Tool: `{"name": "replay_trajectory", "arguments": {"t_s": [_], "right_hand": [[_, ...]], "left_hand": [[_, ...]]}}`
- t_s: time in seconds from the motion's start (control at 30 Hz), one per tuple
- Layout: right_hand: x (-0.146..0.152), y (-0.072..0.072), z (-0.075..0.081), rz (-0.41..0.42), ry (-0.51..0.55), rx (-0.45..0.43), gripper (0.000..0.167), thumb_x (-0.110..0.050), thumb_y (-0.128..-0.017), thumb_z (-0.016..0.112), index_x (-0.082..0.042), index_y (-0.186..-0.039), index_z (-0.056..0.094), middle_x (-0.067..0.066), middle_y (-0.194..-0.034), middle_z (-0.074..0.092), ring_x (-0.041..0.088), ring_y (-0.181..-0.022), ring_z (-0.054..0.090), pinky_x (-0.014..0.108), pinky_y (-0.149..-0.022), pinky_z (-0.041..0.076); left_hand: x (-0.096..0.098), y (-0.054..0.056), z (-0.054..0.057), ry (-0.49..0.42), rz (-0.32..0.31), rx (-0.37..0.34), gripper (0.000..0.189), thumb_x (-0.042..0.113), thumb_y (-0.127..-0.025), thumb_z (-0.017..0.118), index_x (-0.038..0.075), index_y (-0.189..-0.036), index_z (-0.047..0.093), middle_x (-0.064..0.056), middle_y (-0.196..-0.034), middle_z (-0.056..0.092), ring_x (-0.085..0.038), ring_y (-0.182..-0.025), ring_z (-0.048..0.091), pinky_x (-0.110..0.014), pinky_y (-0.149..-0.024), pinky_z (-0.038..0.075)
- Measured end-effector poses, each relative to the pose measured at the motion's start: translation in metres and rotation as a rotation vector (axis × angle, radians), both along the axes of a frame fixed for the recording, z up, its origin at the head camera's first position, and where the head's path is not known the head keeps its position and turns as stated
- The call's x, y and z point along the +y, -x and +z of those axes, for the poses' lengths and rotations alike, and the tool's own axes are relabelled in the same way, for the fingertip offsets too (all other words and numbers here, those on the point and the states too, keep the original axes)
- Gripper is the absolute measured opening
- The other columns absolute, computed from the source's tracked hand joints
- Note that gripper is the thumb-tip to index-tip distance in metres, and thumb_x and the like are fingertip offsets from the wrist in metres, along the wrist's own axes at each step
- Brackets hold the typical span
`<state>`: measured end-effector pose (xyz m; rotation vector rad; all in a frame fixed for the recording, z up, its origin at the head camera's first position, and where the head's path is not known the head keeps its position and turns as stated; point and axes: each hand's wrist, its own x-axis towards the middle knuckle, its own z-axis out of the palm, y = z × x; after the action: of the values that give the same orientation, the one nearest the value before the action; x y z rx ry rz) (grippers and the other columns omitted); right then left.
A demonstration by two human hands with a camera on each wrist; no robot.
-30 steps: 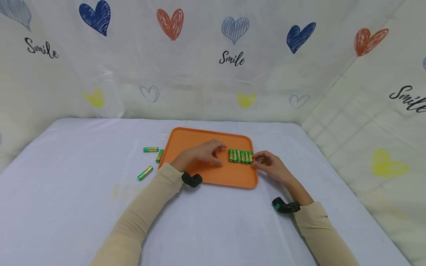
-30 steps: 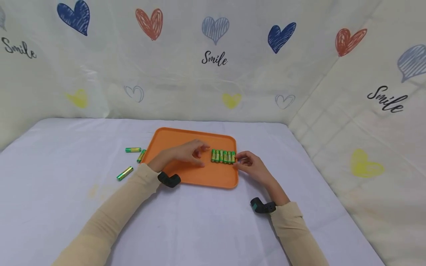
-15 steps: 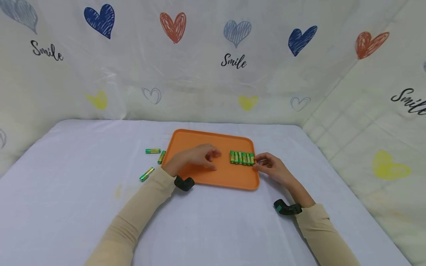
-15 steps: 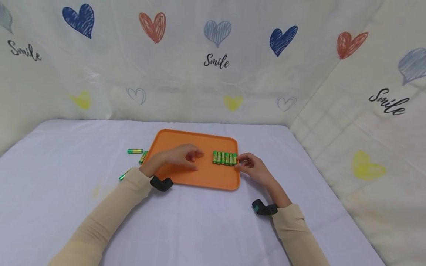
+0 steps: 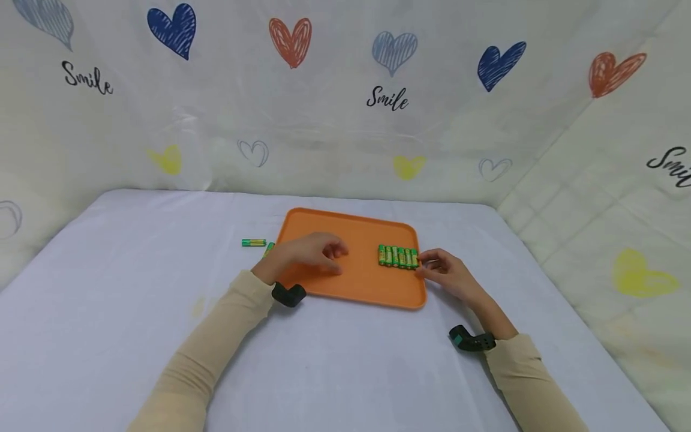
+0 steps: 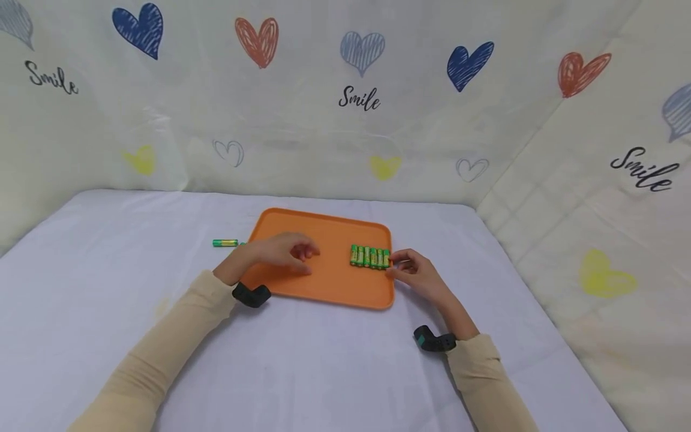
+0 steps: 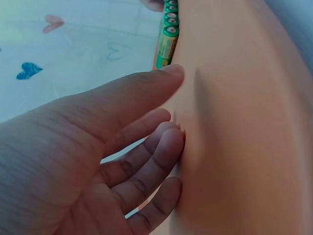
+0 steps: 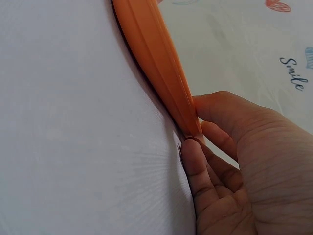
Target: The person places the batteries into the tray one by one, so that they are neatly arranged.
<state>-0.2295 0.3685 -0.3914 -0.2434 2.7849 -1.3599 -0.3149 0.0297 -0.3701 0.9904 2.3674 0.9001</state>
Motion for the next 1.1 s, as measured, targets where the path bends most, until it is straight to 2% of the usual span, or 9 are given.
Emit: {"name": "replay_trajectory", "arguments": {"t_s": [0.17,0.4,0.7,0.9,1.1], "right_hand": [[0.000,0.000,0.000,-0.007,0.000,-0.002,0.043,-0.021,-0.091,0.071,0.001,-0.124,0.056,0.017,-0.113,0.059,0.017,-0.091,0.054,0.020,-0.075,0.046],[-0.001,0.002,0.000,0.003,-0.003,0.002,0.042,-0.020,-0.092,0.070,0.002,-0.124,0.056,0.017,-0.113,0.059,0.015,-0.091,0.054,0.020,-0.074,0.046],[0.003,0.004,-0.003,-0.005,-0.030,-0.008,0.043,-0.019,-0.092,0.069,0.002,-0.127,0.054,0.017,-0.115,0.059,0.013,-0.091,0.053,0.020,-0.072,0.045],[0.004,0.004,-0.002,-0.001,-0.037,-0.011,0.042,-0.017,-0.093,0.068,0.004,-0.127,0.053,0.018,-0.114,0.058,0.011,-0.089,0.053,0.020,-0.071,0.044],[0.002,0.003,-0.001,0.001,-0.023,-0.012,0.044,-0.022,-0.093,0.069,0.002,-0.127,0.054,0.016,-0.114,0.058,0.011,-0.090,0.053,0.019,-0.074,0.045]], "left_hand": [[-0.014,-0.001,0.003,-0.035,0.013,0.006,0.039,0.025,-0.089,0.073,0.008,-0.122,0.062,-0.002,-0.101,0.061,-0.018,-0.096,0.055,-0.027,-0.086,0.046],[-0.041,-0.002,0.010,-0.058,0.060,0.013,0.039,0.026,-0.093,0.069,0.008,-0.126,0.060,-0.005,-0.108,0.061,-0.023,-0.106,0.059,-0.034,-0.092,0.049],[-0.070,-0.002,0.014,-0.101,0.064,0.124,0.035,0.021,-0.093,0.068,0.002,-0.122,0.063,-0.005,-0.108,0.067,-0.021,-0.102,0.061,-0.037,-0.092,0.049],[-0.087,-0.005,0.016,-0.135,0.075,0.136,0.033,0.017,-0.093,0.067,0.001,-0.122,0.063,-0.007,-0.105,0.068,-0.023,-0.099,0.059,-0.039,-0.090,0.048],[-0.106,-0.008,0.014,-0.135,0.127,0.140,0.032,0.015,-0.093,0.067,0.001,-0.121,0.064,-0.007,-0.104,0.065,-0.023,-0.094,0.059,-0.037,-0.086,0.050]]}}
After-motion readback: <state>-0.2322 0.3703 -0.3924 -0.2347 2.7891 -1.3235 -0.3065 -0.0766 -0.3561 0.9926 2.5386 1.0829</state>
